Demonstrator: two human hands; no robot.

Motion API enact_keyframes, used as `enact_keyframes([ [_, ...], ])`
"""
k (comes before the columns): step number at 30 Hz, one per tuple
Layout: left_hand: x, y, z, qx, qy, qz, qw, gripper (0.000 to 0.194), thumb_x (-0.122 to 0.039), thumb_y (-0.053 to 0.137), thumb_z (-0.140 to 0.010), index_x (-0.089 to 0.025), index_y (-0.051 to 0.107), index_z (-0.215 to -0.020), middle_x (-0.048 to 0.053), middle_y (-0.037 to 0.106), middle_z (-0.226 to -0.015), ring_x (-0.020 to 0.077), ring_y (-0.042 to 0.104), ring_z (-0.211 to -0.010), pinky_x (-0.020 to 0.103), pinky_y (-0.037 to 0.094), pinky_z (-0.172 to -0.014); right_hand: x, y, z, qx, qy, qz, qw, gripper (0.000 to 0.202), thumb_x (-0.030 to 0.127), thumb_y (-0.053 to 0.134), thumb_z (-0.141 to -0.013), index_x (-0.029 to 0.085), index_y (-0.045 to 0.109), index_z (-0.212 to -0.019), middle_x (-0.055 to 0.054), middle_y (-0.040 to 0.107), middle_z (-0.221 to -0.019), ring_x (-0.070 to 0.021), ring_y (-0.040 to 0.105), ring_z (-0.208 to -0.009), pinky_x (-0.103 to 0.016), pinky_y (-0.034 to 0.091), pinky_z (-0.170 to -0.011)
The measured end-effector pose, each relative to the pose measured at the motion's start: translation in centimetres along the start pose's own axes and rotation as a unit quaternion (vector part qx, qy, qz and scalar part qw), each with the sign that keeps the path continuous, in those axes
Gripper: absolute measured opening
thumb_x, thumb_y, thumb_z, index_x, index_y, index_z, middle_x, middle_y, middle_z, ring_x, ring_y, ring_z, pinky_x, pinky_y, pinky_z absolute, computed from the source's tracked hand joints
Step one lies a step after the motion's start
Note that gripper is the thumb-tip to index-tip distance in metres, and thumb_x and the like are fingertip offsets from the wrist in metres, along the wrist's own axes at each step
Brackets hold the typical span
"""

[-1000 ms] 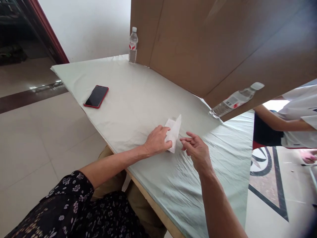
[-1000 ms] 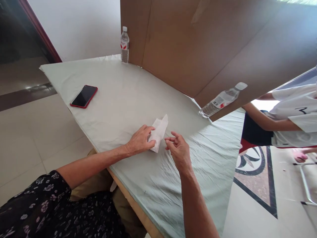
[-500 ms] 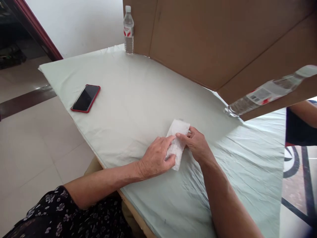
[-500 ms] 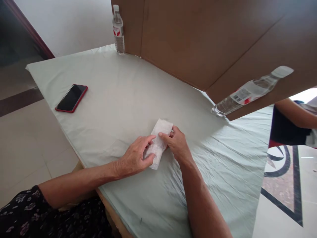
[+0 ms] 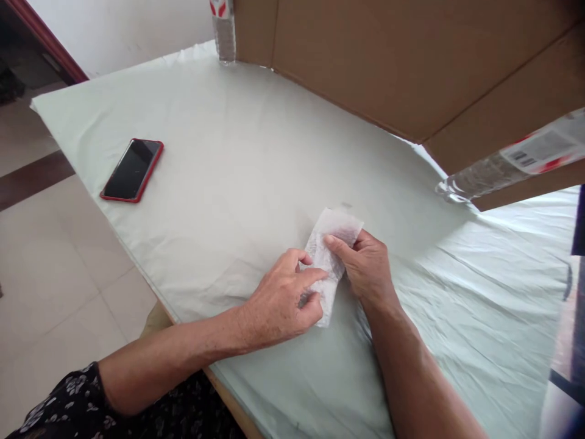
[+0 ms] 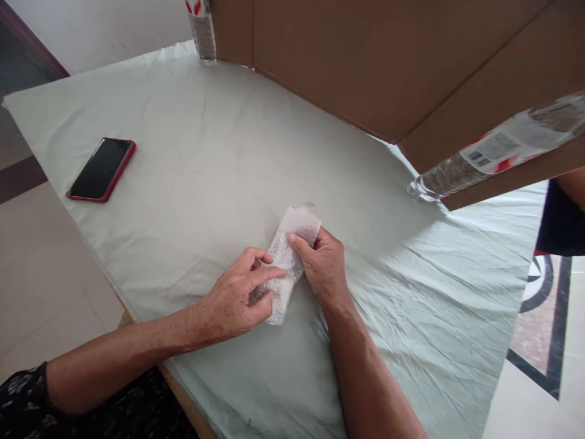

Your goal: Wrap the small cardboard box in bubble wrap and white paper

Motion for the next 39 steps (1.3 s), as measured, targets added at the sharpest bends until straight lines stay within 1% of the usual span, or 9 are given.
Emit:
enact_keyframes([
  [6, 0.1, -0.3, -0.4, 0.007, -0.025, 0.022, 0.999, 0.035, -0.017, 0.056, -0.082, -0.02, 0.068, -0.115, 0.008, 0.056, -0.115, 0.0163, 0.058, -0.087, 0.029, 0.056, -0.077, -0.2, 0.6, 0.0, 0.023, 0.027, -0.049, 0.998, 0.025, 0.04, 0.075, -0.072, 0.02, 0.066, -0.082, 0.0, 0.067, -0.075, -0.0145, 0.058, -0.065, -0.027, 0.049, -0.059],
  [12, 0.6, -0.3, -0.5, 0.006, -0.028, 0.027, 0.999, 0.035, -0.018, 0.057, -0.081, -0.02, 0.068, -0.114, 0.008, 0.053, -0.116, 0.0165, 0.058, -0.09, 0.03, 0.054, -0.08, 1.5, 1.4, 1.1, 0.068, 0.013, -0.06, 0.996, 0.027, 0.043, 0.074, -0.074, 0.021, 0.068, -0.09, -0.003, 0.073, -0.084, -0.0198, 0.066, -0.075, -0.033, 0.055, -0.07],
  [20, 1.4, -1.1, -0.2, -0.086, -0.057, 0.032, 0.994, 0.037, -0.02, 0.065, -0.075, -0.019, 0.052, -0.109, 0.006, 0.054, -0.111, 0.0187, 0.057, -0.097, 0.035, 0.051, -0.091, 3.8, 1.6, 3.8, 0.072, -0.056, -0.021, 0.996, 0.022, 0.041, 0.071, -0.081, 0.021, 0.07, -0.091, -0.003, 0.074, -0.087, -0.0216, 0.068, -0.082, -0.036, 0.055, -0.076],
  [24, 1.2, -2.0, -0.3, -0.125, -0.017, 0.033, 0.992, 0.059, -0.02, 0.069, -0.073, -0.018, 0.045, -0.127, 0.011, 0.052, -0.125, 0.0246, 0.051, -0.118, 0.04, 0.045, -0.104, 4.4, 0.9, 6.1, 0.045, -0.118, 0.06, 0.99, 0.017, 0.04, 0.069, -0.084, 0.024, 0.07, -0.088, -0.002, 0.07, -0.082, -0.0207, 0.065, -0.079, -0.034, 0.053, -0.073],
  [26, 1.1, -2.0, -0.5, -0.107, 0.003, 0.051, 0.993, 0.055, -0.019, 0.068, -0.075, -0.018, 0.048, -0.126, 0.012, 0.051, -0.127, 0.0248, 0.049, -0.123, 0.041, 0.042, -0.108, 4.4, 0.8, 7.3, 0.049, -0.157, 0.094, 0.982, 0.013, 0.037, 0.068, -0.085, 0.025, 0.07, -0.088, -0.003, 0.071, -0.092, -0.022, 0.066, -0.087, -0.036, 0.053, -0.078],
  [29, 1.3, -1.5, -0.7, -0.059, 0.011, 0.089, 0.994, 0.03, -0.022, 0.068, -0.076, -0.019, 0.058, -0.105, 0.011, 0.053, -0.125, 0.0238, 0.05, -0.122, 0.037, 0.047, -0.101, 4.4, 1.0, 9.0, 0.065, -0.232, 0.134, 0.961, 0.007, 0.028, 0.063, -0.087, 0.026, 0.068, -0.091, -0.005, 0.071, -0.11, -0.0244, 0.066, -0.104, -0.041, 0.051, -0.093],
  [33, 1.7, -1.3, -0.8, -0.025, 0.008, 0.116, 0.993, 0.014, -0.021, 0.064, -0.078, -0.019, 0.057, -0.089, 0.008, 0.058, -0.118, 0.0194, 0.058, -0.105, 0.032, 0.05, -0.089, 4.1, 1.5, 10.5, 0.087, -0.314, 0.192, 0.926, 0.02, 0.026, 0.062, -0.086, 0.028, 0.064, -0.106, -0.009, 0.07, -0.117, -0.0273, 0.062, -0.117, -0.048, 0.048, -0.101],
  [36, 2.0, -1.4, -0.9, 0.025, -0.006, 0.119, 0.993, 0.014, -0.016, 0.059, -0.077, -0.019, 0.058, -0.09, 0.006, 0.062, -0.114, 0.0177, 0.06, -0.099, 0.032, 0.051, -0.089, 3.6, 1.9, 11.3, 0.089, -0.367, 0.229, 0.897, 0.033, 0.027, 0.065, -0.084, 0.028, 0.061, -0.117, -0.011, 0.067, -0.125, -0.0305, 0.059, -0.125, -0.053, 0.046, -0.104],
  [39, 1.5, -1.8, -0.7, 0.09, 0.012, 0.131, 0.987, 0.025, -0.014, 0.058, -0.073, -0.018, 0.06, -0.097, 0.007, 0.062, -0.12, 0.0189, 0.061, -0.104, 0.033, 0.05, -0.092, 3.1, 2.0, 11.4, 0.066, -0.386, 0.257, 0.883, 0.027, 0.023, 0.06, -0.087, 0.028, 0.063, -0.114, -0.01, 0.069, -0.123, -0.0296, 0.059, -0.125, -0.053, 0.047, -0.104],
])
Point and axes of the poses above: each hand's wrist, its own z-axis away from the middle knuckle, its own y-axis out of the palm, x = y × z, the point moved 8 cm from there along -z, towards the middle knuckle
